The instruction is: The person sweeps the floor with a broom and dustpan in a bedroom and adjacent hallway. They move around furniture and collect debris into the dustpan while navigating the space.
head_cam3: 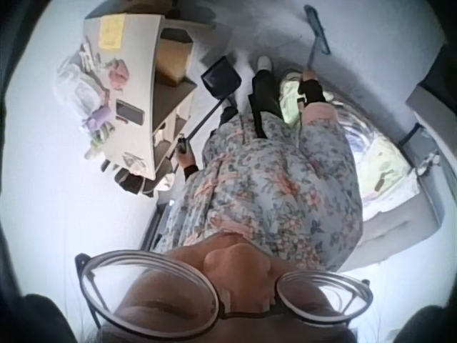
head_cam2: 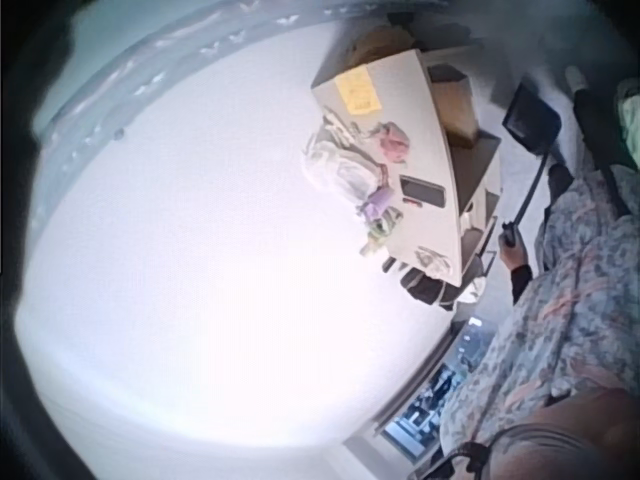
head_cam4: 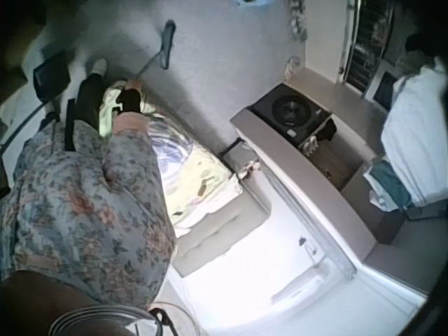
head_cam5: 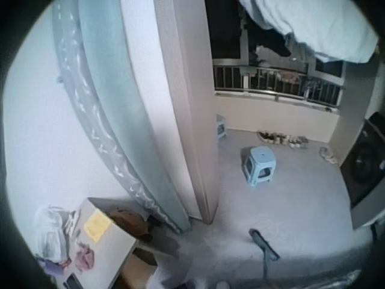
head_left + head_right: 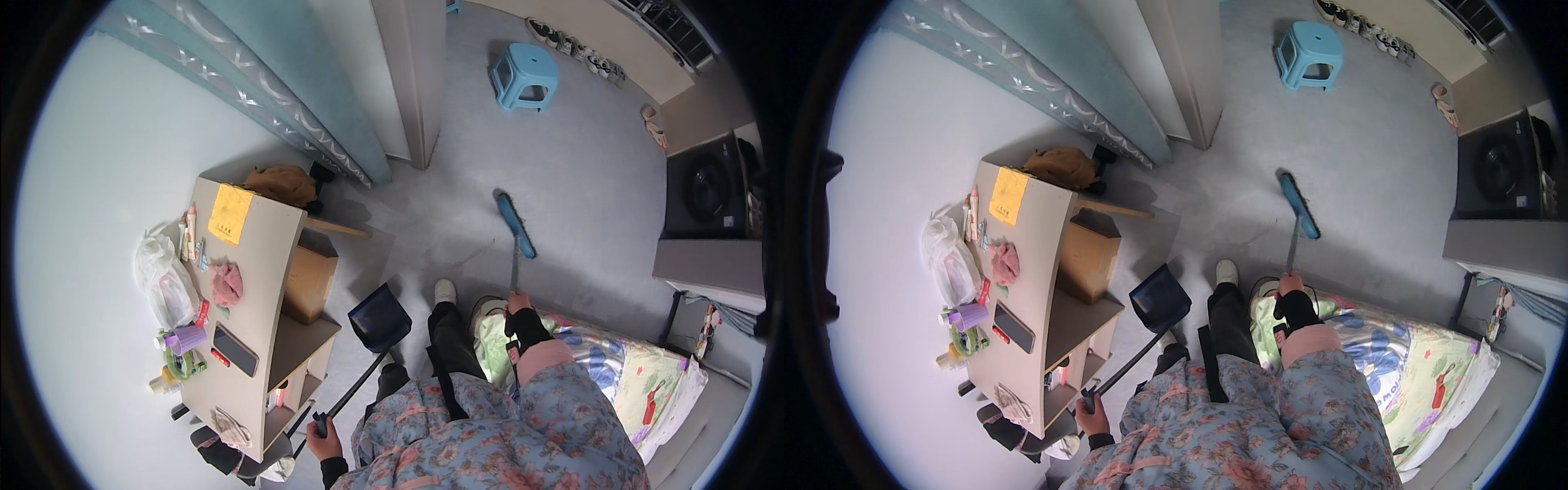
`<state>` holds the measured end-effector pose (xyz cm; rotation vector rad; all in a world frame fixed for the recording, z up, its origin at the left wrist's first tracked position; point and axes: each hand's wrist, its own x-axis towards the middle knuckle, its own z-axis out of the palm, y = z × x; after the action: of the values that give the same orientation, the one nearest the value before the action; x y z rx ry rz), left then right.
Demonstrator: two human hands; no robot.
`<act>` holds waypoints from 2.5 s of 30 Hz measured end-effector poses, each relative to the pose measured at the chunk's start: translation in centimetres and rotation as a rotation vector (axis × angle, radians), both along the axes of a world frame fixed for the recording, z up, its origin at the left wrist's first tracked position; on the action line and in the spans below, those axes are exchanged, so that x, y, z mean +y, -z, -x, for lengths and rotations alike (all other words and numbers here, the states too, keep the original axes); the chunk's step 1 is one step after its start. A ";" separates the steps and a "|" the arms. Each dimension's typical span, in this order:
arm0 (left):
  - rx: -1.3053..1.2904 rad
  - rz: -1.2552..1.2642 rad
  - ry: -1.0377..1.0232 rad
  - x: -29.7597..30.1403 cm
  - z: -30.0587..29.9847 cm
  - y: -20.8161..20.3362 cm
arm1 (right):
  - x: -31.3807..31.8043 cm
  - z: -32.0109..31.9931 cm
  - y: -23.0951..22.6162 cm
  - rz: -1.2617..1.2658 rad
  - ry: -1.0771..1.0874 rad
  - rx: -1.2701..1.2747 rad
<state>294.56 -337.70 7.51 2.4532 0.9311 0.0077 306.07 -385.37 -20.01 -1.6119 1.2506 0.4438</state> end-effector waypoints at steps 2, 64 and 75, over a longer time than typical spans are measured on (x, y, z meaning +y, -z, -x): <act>0.002 0.027 0.011 1.6 1.3 0.4 | 2.6 0.8 -0.9 0.141 -0.186 0.003; 0.125 0.221 0.698 29.7 19.1 -0.3 | 48.4 34.8 -4.7 0.242 -0.810 0.069; 0.095 0.220 0.973 31.8 20.4 0.4 | 49.8 42.6 -10.5 0.175 -0.831 0.060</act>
<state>274.16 -305.94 7.09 2.4510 -0.2883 -0.5143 263.43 -335.56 -9.47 -2.2528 0.6146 0.9108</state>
